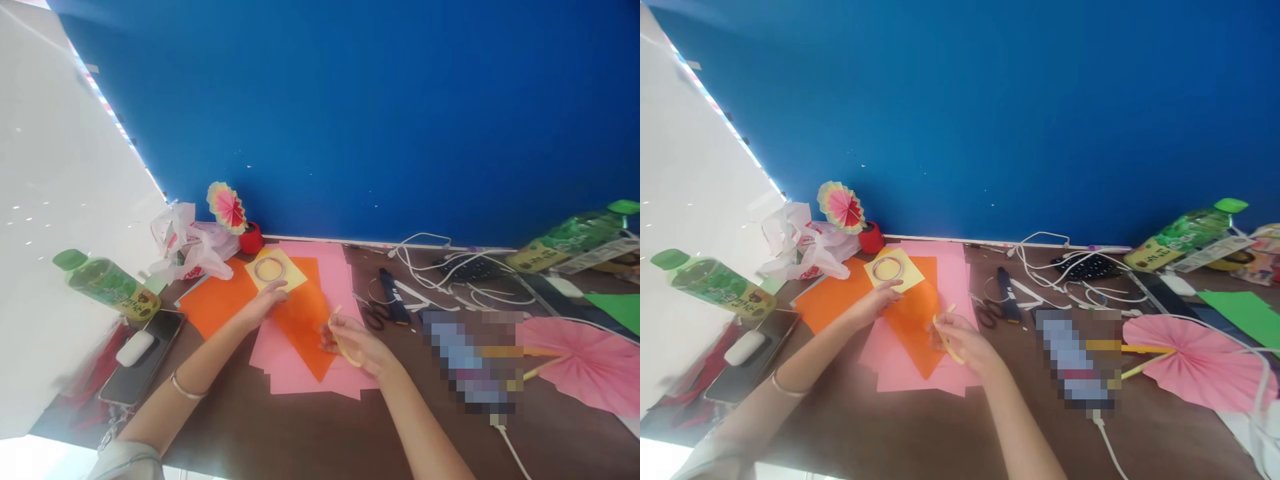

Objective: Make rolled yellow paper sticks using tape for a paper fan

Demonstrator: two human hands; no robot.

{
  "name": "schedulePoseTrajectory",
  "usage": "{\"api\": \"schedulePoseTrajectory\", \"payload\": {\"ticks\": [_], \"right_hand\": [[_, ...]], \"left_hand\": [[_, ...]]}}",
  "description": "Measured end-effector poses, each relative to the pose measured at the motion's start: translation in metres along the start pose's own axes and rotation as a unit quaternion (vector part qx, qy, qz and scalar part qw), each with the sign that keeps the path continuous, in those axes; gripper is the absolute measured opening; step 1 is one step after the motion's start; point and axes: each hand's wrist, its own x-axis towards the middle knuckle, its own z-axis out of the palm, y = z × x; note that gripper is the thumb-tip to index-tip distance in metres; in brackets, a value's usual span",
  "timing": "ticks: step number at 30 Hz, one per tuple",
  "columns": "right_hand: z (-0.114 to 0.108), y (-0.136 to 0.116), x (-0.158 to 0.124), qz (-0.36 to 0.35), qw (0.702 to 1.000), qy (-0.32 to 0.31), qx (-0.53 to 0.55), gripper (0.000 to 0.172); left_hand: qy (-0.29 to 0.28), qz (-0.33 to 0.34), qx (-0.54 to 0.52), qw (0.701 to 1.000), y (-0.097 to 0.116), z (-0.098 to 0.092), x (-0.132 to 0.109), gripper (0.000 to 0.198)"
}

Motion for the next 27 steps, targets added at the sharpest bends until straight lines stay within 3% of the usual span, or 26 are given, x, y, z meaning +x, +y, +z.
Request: {"api": "schedulePoseTrajectory", "payload": {"ticks": [4,7,10,13,17,21,27], "right_hand": [[-0.006,-0.012,-0.016,-0.016,0.990,-0.118,-0.075,0.017],[-0.009,-0.021,-0.029,-0.026,0.970,-0.208,-0.125,0.024],[-0.013,-0.023,-0.032,-0.055,0.964,-0.224,-0.135,0.026],[-0.015,-0.018,-0.024,-0.088,0.976,-0.171,-0.101,0.025],[-0.012,-0.010,-0.005,-0.077,0.993,-0.057,-0.067,0.027],[-0.005,-0.008,0.007,-0.084,0.992,0.043,-0.079,0.029],[0.010,-0.011,0.027,-0.111,0.969,0.082,-0.206,0.029]], "left_hand": [[-0.032,-0.026,0.079,0.996,0.021,0.014,0.030,0.021],[-0.044,0.049,0.169,0.983,0.024,0.029,0.034,0.024],[-0.029,0.123,0.220,0.967,0.013,0.034,0.028,0.024],[-0.010,0.124,0.142,0.982,-0.003,0.031,0.022,0.027],[-0.074,0.139,0.051,0.986,-0.020,0.026,0.019,0.030],[-0.044,0.164,0.029,0.985,-0.025,0.026,0.021,0.038],[-0.037,0.178,0.019,0.983,-0.027,0.027,0.024,0.030]]}}
